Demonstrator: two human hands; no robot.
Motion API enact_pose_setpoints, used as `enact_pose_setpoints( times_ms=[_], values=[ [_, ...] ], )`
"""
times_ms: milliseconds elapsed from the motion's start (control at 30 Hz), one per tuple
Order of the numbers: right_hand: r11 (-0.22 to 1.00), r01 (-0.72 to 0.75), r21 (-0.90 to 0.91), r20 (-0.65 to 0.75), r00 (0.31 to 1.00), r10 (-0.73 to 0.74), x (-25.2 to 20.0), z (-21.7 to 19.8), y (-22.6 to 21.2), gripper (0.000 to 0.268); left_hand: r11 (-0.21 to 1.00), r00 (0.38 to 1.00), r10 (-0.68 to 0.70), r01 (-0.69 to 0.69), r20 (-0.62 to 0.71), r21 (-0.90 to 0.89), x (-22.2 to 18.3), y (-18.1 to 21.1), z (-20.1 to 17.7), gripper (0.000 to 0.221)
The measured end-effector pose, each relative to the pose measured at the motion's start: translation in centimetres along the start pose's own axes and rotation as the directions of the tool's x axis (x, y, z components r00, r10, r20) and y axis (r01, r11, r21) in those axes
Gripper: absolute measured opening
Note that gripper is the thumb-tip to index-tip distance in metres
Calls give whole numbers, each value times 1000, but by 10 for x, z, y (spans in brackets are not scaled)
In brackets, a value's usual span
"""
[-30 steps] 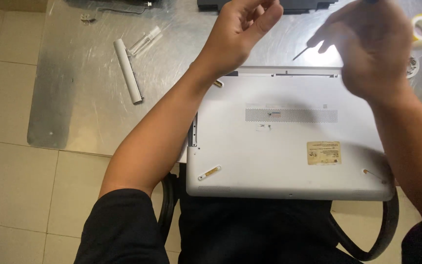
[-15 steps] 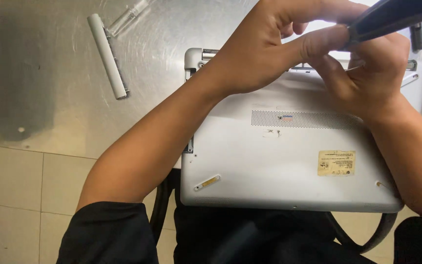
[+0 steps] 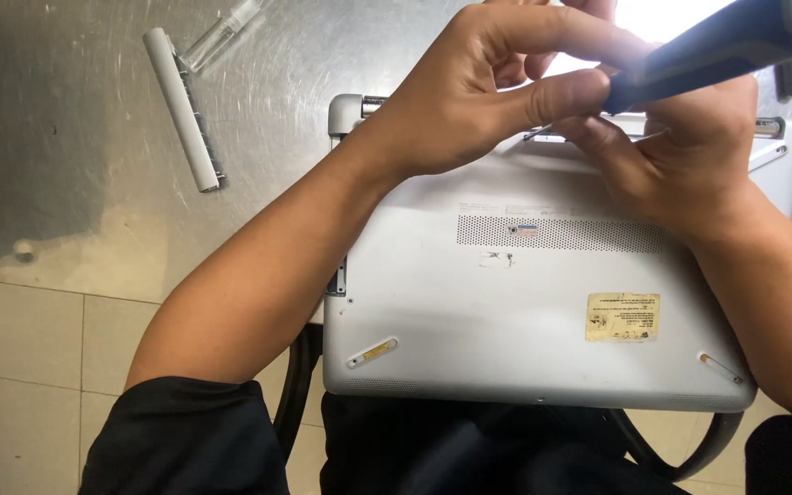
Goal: Disassembling a laptop by removing the battery, unscrewing the base, and prying open the chassis
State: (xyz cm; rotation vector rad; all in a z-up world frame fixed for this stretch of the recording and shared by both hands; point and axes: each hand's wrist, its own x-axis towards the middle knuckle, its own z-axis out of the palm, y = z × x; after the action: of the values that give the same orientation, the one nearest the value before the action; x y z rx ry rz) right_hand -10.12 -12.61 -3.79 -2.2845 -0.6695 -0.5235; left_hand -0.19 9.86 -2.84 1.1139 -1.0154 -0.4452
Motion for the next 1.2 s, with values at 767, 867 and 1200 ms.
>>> enact_pose_setpoints(
  times_ms=[767,867,1200],
  values=[
    [989,-37,-142,148,987,58,2,-3,-1,7,995,990,4,10,-141,99,-4,9,11,29],
    [968,-59,-244,180,978,105,-2,0,5,20,954,994,-9,41,-107,297,-11,-5,1,43],
    [988,-117,-102,163,978,133,13,4,-15,12,965,981,48,3,-187,263,1,18,13,34]
  ],
)
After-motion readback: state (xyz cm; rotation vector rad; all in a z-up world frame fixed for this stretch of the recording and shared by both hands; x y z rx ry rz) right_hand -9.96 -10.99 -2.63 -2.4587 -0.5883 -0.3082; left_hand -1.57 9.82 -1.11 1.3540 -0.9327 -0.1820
